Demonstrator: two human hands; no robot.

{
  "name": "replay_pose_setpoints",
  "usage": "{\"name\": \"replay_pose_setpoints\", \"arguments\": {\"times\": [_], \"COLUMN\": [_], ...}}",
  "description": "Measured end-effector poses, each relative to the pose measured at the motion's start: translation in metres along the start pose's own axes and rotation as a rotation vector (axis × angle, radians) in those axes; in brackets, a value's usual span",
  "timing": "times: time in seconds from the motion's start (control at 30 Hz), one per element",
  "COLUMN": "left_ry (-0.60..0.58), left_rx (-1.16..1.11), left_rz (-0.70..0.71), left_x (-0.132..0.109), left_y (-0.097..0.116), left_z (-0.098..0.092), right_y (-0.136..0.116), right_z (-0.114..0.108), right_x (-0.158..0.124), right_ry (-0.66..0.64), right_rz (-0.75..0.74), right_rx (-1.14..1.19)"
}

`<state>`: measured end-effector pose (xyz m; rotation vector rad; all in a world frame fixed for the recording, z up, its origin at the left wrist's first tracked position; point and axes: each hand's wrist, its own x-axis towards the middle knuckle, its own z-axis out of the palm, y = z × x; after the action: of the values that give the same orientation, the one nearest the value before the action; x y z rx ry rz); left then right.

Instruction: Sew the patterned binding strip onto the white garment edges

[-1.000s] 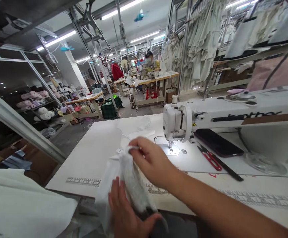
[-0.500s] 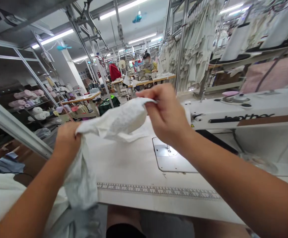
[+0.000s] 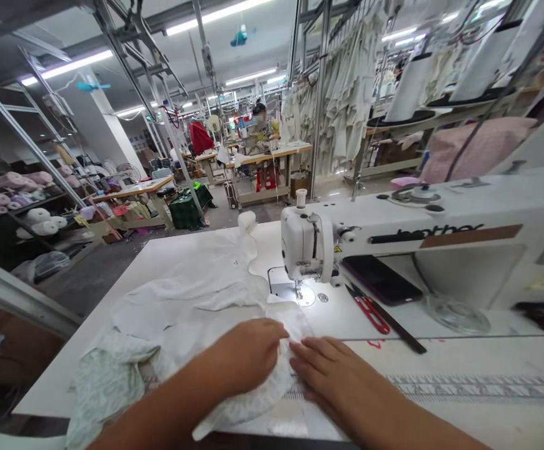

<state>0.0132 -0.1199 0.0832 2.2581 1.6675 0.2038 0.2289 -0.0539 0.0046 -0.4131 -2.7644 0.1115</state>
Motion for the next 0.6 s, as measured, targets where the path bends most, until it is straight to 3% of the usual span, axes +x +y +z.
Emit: {"name": "replay_pose_setpoints", "arguments": {"times": [0.07, 0.17, 0.23, 0.37, 0.5, 0.6], "left_ry": [0.042, 0.129, 0.179, 0.175, 0.109, 0.124], "left_rx": [0.128, 0.209, 0.2, 0.128, -0.011, -0.11], "left_rz": [-0.142, -0.275, -0.267, -0.18, -0.117, -0.2], "left_x": [0.036, 0.079, 0.101, 0.13, 0.135, 0.149], "left_y": [0.008, -0.006, -0.021, -0.036, -0.045, -0.071], "left_z": [0.015, 0.027, 0.028, 0.025, 0.003, -0.035], "right_y": [0.007, 0.029, 0.047, 0.069, 0.061, 0.051], "right_z": [-0.006, -0.014, -0.017, -0.015, -0.018, -0.016], "right_x": [0.007, 0.012, 0.013, 0.009, 0.005, 0.008], "right_ry": [-0.042, -0.126, -0.143, -0.017, 0.079, 0.115], "right_rz": [-0.003, 0.029, 0.086, 0.139, 0.083, 0.072], "right_rx": [0.009, 0.082, 0.118, 0.11, 0.0, -0.107]}}
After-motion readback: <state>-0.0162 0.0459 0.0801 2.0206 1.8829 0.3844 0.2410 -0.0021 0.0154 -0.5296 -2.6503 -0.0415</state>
